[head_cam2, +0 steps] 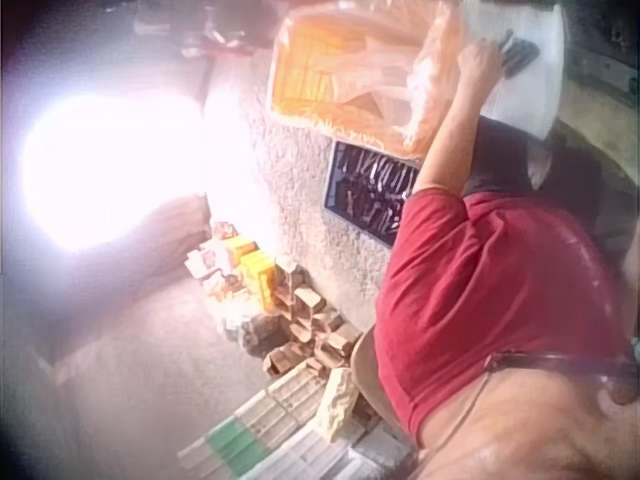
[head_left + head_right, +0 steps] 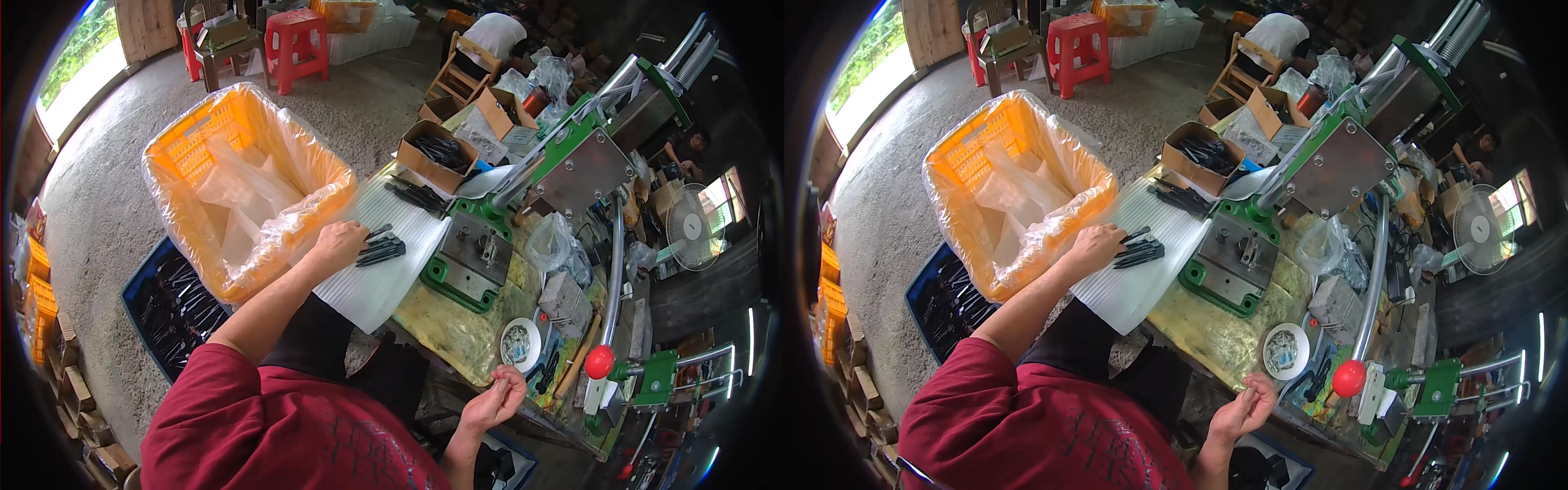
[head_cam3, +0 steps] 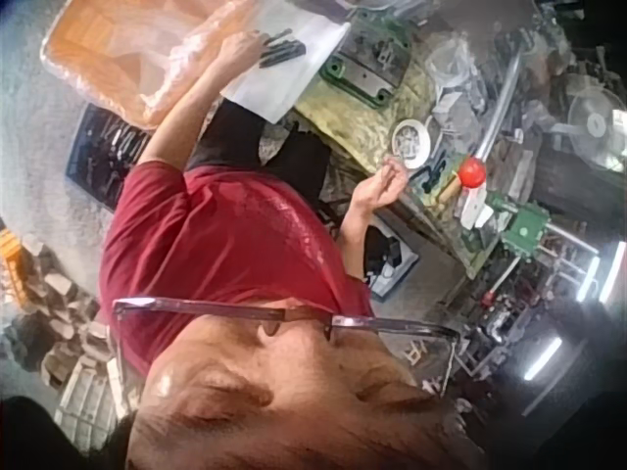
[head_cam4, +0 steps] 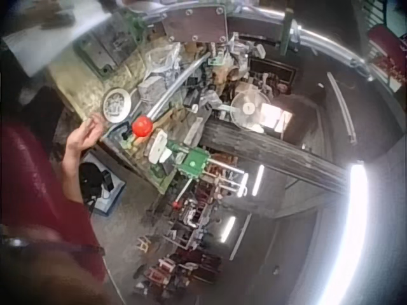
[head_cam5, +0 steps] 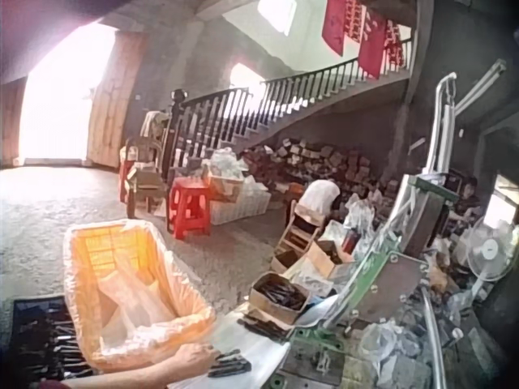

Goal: The person assembles small metal components and screws by hand, then secures them using a manual press machine.

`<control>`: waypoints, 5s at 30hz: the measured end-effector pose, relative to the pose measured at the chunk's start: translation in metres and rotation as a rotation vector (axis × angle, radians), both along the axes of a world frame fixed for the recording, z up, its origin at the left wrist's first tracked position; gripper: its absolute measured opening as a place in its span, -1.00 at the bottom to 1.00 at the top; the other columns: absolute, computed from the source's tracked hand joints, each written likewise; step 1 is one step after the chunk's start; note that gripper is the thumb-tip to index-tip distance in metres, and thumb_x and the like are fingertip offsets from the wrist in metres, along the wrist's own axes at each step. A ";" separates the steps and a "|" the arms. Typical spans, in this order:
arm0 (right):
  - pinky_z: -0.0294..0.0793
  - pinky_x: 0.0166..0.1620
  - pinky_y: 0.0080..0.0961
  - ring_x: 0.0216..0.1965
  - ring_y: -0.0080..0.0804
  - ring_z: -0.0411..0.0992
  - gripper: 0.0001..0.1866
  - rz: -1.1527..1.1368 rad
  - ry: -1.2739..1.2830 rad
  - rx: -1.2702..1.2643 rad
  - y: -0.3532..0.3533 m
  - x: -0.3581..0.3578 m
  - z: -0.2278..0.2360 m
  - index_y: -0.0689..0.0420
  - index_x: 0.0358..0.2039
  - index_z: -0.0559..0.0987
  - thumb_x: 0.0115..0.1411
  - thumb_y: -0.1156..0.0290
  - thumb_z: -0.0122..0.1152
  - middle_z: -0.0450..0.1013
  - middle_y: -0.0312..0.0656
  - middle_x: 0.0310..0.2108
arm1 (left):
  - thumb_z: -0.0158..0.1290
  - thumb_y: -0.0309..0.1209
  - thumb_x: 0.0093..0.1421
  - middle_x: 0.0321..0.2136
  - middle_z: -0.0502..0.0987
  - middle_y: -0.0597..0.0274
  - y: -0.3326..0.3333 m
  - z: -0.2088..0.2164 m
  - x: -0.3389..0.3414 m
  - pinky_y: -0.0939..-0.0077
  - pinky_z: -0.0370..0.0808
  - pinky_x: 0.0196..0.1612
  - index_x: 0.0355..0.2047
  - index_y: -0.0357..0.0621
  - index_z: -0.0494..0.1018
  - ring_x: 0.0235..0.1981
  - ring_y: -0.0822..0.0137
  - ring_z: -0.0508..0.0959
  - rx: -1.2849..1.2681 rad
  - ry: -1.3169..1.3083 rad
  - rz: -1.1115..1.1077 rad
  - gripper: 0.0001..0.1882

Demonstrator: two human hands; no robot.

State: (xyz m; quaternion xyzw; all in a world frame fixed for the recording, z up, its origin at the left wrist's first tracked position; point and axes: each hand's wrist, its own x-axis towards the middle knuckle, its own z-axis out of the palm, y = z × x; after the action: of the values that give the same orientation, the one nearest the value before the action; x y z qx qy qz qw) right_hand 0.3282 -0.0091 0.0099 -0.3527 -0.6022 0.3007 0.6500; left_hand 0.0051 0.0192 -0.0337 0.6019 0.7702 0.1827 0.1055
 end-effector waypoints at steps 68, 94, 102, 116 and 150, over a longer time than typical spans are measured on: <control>0.28 -0.49 -0.67 -0.59 -0.58 0.27 -0.87 0.158 -0.351 -0.384 0.014 -0.022 -0.022 0.26 -0.47 0.39 0.07 0.45 0.03 0.31 -0.24 -0.61 | 0.08 -0.49 -0.07 -0.44 0.46 0.11 -0.043 0.034 0.118 0.52 0.40 -0.29 -0.24 -0.21 0.31 -0.37 0.30 0.49 0.192 -0.780 -0.476 -0.67; 0.16 -0.53 -0.73 -0.62 -0.65 0.18 -0.78 0.374 0.363 -0.792 -0.004 -0.024 -0.034 0.19 -0.52 0.35 0.15 0.31 -0.09 0.25 -0.35 -0.66 | 0.01 -0.49 0.03 -0.57 0.45 0.33 -0.032 0.014 0.169 0.74 0.35 -0.46 -0.32 -0.28 0.42 -0.57 0.58 0.36 0.017 -1.523 -0.276 -0.82; 0.17 -0.53 -0.75 -0.60 -0.70 0.16 -0.80 0.387 0.177 -0.715 -0.002 -0.018 -0.043 0.20 -0.49 0.38 0.15 0.33 -0.08 0.23 -0.39 -0.65 | -0.04 -0.48 0.08 -0.56 0.43 0.32 -0.031 0.010 0.171 0.70 0.36 -0.44 -0.40 -0.27 0.41 -0.55 0.57 0.37 0.059 -1.510 -0.265 -0.89; 0.26 -0.42 -0.60 -0.51 -0.53 0.26 -0.91 -0.209 -0.674 -0.170 0.096 0.098 -0.043 0.26 -0.44 0.39 0.06 0.50 -0.02 0.30 -0.26 -0.56 | -0.06 -0.51 0.07 -0.54 0.42 0.30 -0.038 -0.005 0.151 0.68 0.41 -0.45 -0.38 -0.27 0.37 -0.53 0.54 0.42 -0.028 -1.449 -0.216 -0.90; 0.27 -0.45 -0.68 -0.53 -0.60 0.30 -0.93 0.101 -0.519 -0.473 0.126 0.117 -0.047 0.22 -0.38 0.33 0.07 0.56 -0.07 0.29 -0.30 -0.52 | -0.05 -0.49 0.08 -0.50 0.44 0.27 -0.047 -0.014 0.152 0.69 0.42 -0.43 -0.38 -0.28 0.37 -0.51 0.53 0.42 -0.130 -1.424 -0.250 -0.88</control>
State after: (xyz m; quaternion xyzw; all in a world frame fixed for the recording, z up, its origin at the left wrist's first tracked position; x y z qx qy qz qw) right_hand 0.4449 0.1168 -0.0371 -0.5280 -0.6775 0.3641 0.3600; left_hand 0.1576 -0.0274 -0.0473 0.4130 0.4492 0.4709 0.6371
